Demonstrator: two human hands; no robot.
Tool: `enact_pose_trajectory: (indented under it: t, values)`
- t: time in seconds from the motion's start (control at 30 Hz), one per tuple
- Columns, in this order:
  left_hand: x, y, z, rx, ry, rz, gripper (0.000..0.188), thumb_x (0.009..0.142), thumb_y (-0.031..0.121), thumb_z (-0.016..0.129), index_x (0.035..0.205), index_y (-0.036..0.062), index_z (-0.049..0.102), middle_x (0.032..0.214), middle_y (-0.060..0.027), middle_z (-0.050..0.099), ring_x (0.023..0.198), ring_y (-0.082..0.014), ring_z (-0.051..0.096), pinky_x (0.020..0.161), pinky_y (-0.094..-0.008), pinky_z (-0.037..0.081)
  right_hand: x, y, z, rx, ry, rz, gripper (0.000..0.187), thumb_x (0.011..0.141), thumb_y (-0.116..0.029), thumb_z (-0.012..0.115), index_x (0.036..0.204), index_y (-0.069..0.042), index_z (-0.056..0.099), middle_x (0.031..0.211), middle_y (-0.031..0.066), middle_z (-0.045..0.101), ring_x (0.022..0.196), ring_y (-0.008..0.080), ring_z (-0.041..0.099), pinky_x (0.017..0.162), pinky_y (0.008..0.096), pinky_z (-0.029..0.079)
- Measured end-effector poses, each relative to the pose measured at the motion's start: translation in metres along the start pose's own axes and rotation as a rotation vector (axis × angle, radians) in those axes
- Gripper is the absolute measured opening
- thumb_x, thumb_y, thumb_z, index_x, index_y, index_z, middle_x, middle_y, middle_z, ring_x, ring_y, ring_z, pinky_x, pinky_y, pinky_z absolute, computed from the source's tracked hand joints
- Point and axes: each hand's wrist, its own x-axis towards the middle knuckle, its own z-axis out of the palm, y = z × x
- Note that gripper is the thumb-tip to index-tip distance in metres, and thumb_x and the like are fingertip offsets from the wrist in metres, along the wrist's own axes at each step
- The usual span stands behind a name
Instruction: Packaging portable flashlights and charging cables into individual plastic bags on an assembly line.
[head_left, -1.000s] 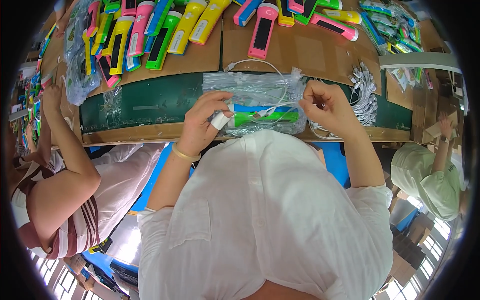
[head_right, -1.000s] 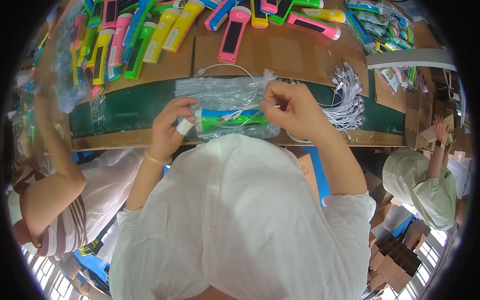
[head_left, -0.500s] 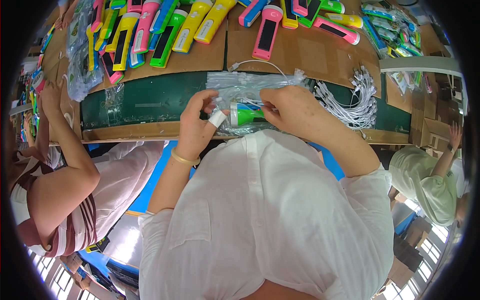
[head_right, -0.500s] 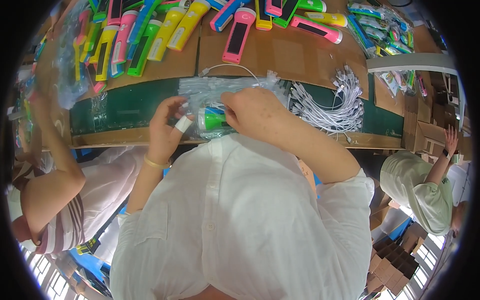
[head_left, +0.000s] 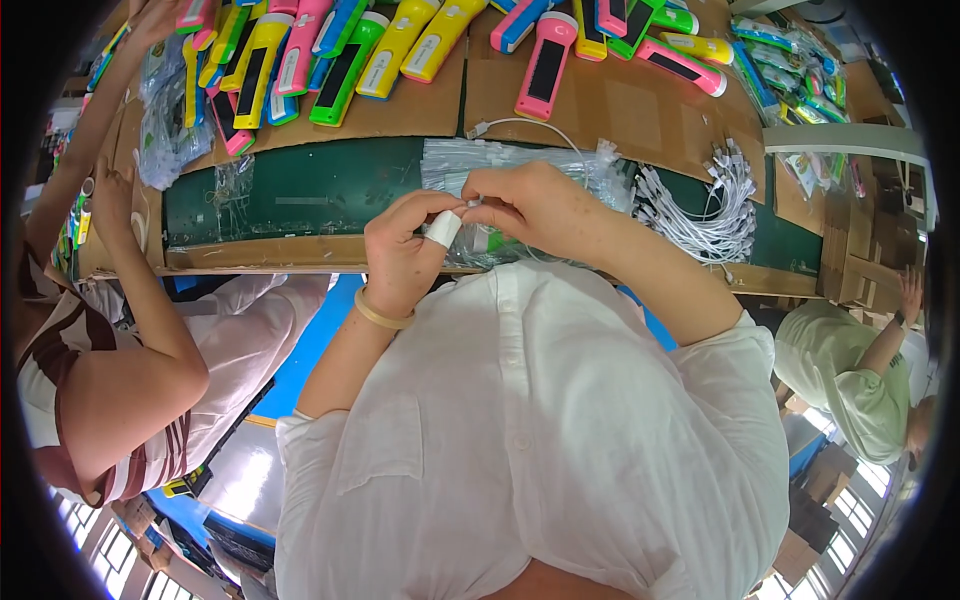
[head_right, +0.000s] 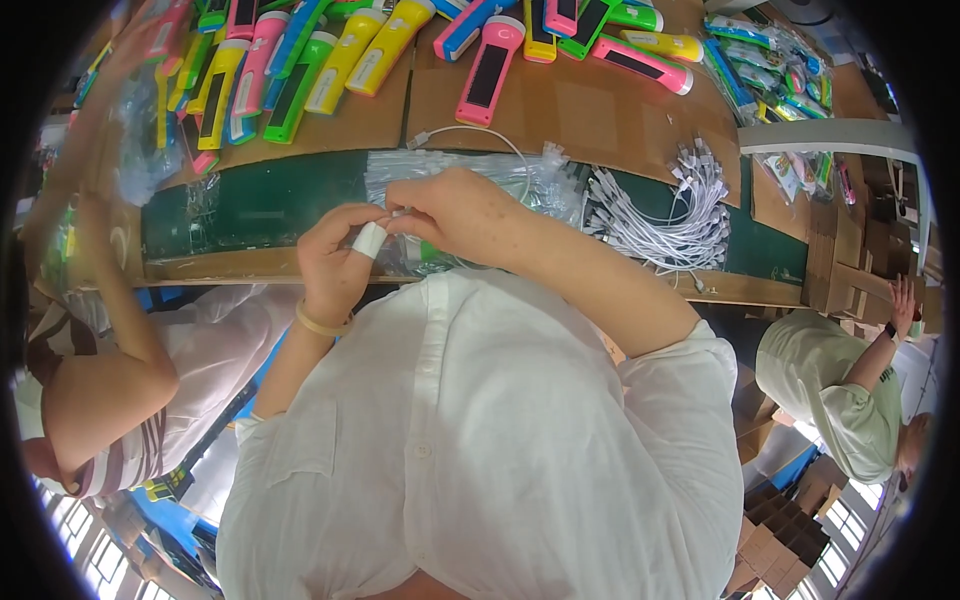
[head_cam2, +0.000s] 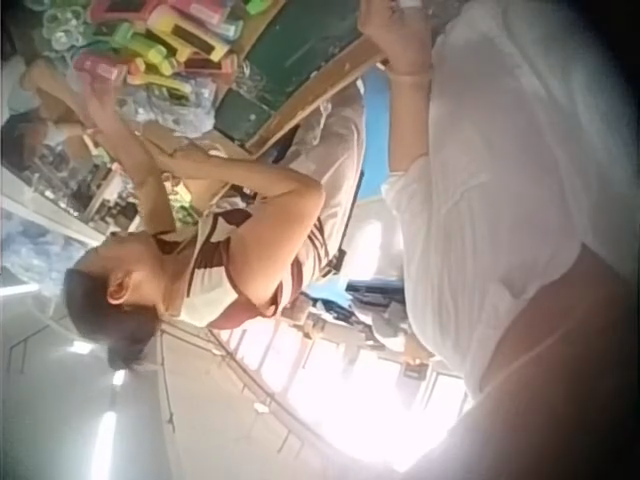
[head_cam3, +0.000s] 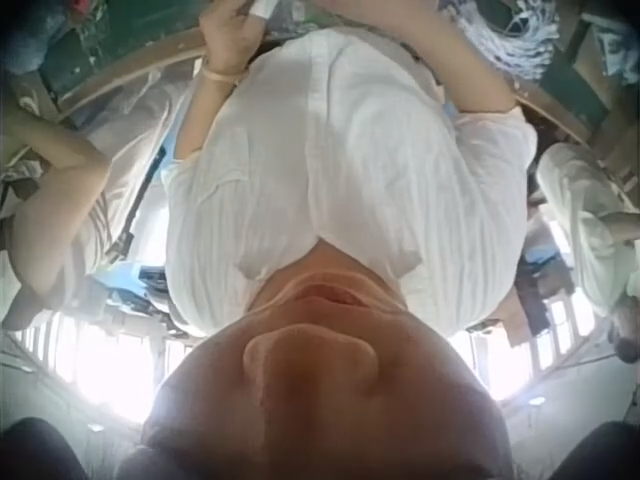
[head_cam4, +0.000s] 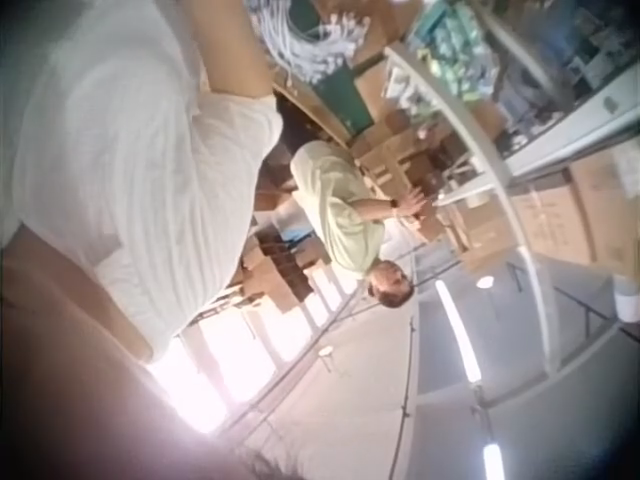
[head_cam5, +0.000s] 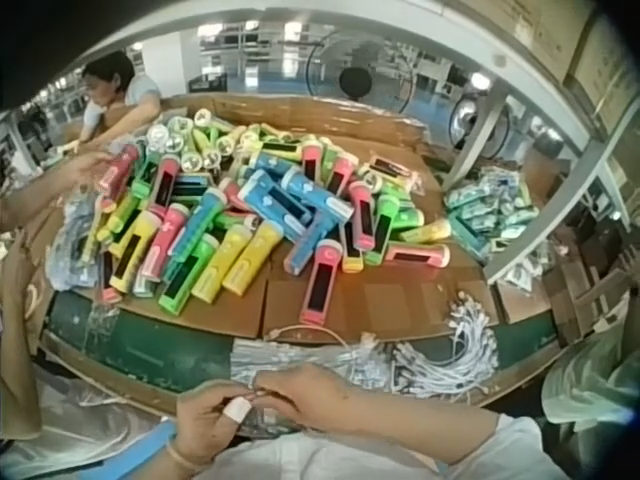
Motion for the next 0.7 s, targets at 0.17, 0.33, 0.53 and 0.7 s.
enact_pose_trajectory:
  t: [0.17,0.33,0.53,0.7]
  values:
    - [-0.010,0.001,-0.002,-0.076,0.011,-0.079,0.014,0.087,-0.009,0.068,0.098,-0.0014,0.070,0.092,-0.0091,0.070,0.077,-0.0151,0.067,0.071,-0.0262,0.055,-0.024,0.005,-0.011,-0.178,0.054,-0.101,0.013,0.090,-0.017,0.072,0.092,-0.005,0.067,0.078,0.0103,0.065,0.068,0.0310,0.062,0.062,0.0391,0.049]
    - [-0.016,-0.010,-0.012,-0.243,0.115,-0.228,0.009,0.092,-0.007,0.067,0.101,-0.0035,0.068,0.095,-0.0051,0.068,0.077,-0.0116,0.067,0.070,-0.0241,0.056,-0.069,0.029,-0.049,-0.303,0.009,0.107,0.010,0.087,-0.015,0.074,0.089,-0.004,0.072,0.084,0.0096,0.064,0.069,0.0277,0.060,0.062,0.0382,0.047]
    - [-0.019,-0.020,-0.020,-0.213,0.068,-0.331,0.009,0.093,-0.005,0.068,0.101,-0.0026,0.066,0.097,-0.0037,0.067,0.083,-0.0100,0.064,0.076,-0.0235,0.053,-0.076,0.037,-0.068,-0.099,0.141,0.380,0.030,0.085,-0.023,0.080,0.106,-0.004,0.071,0.084,0.0064,0.062,0.065,0.0222,0.055,0.062,0.0323,0.046]
    - [-0.005,-0.014,-0.015,-0.190,-0.034,-0.174,0.008,0.094,-0.004,0.065,0.100,-0.0014,0.062,0.106,-0.0079,0.065,0.099,-0.0130,0.060,0.090,-0.0263,0.048,-0.052,0.105,-0.057,-0.586,0.490,0.399,0.030,0.086,-0.025,0.077,0.107,-0.005,0.070,0.095,0.0090,0.072,0.076,0.0262,0.068,0.068,0.0381,0.052]
